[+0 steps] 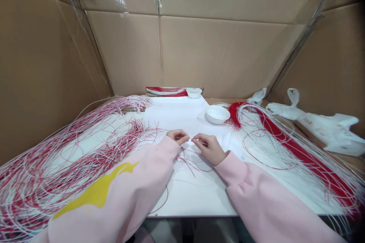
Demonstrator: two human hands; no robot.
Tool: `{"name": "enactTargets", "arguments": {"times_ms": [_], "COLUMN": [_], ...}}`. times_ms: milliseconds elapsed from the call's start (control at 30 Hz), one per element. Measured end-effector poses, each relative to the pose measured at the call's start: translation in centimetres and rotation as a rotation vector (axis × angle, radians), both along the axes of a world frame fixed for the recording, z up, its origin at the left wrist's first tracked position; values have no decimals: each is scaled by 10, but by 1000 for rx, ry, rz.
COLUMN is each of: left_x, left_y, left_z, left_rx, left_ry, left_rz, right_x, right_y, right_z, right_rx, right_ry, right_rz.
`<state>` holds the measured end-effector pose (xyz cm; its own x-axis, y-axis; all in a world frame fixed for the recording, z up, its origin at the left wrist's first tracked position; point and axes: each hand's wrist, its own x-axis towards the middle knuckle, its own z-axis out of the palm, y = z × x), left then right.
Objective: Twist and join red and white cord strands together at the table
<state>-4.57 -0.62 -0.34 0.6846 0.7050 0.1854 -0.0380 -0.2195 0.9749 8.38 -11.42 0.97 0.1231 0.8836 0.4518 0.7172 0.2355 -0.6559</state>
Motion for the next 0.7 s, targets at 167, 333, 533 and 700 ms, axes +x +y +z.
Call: {"name": "enactTargets", "arguments": {"times_ms": [167, 333, 533, 700], "left_x": [0, 1, 0, -1], "left_y": [-1, -2, 0, 2], "left_z": [2, 3, 3, 3], "left_rx": [-13, -2, 33, 23], "left_ry": [-12, -32, -43, -46], "left_rz": [16, 43, 77, 108], "right_x": [-1, -3, -4, -1], "right_y": [-1, -1, -1, -2], "right_z": [1, 4, 4, 2], "right_rx": [-40, -55, -71, -60], "right_ry": [6, 23, 17, -23], "right_rz": [11, 16, 0, -5]}}
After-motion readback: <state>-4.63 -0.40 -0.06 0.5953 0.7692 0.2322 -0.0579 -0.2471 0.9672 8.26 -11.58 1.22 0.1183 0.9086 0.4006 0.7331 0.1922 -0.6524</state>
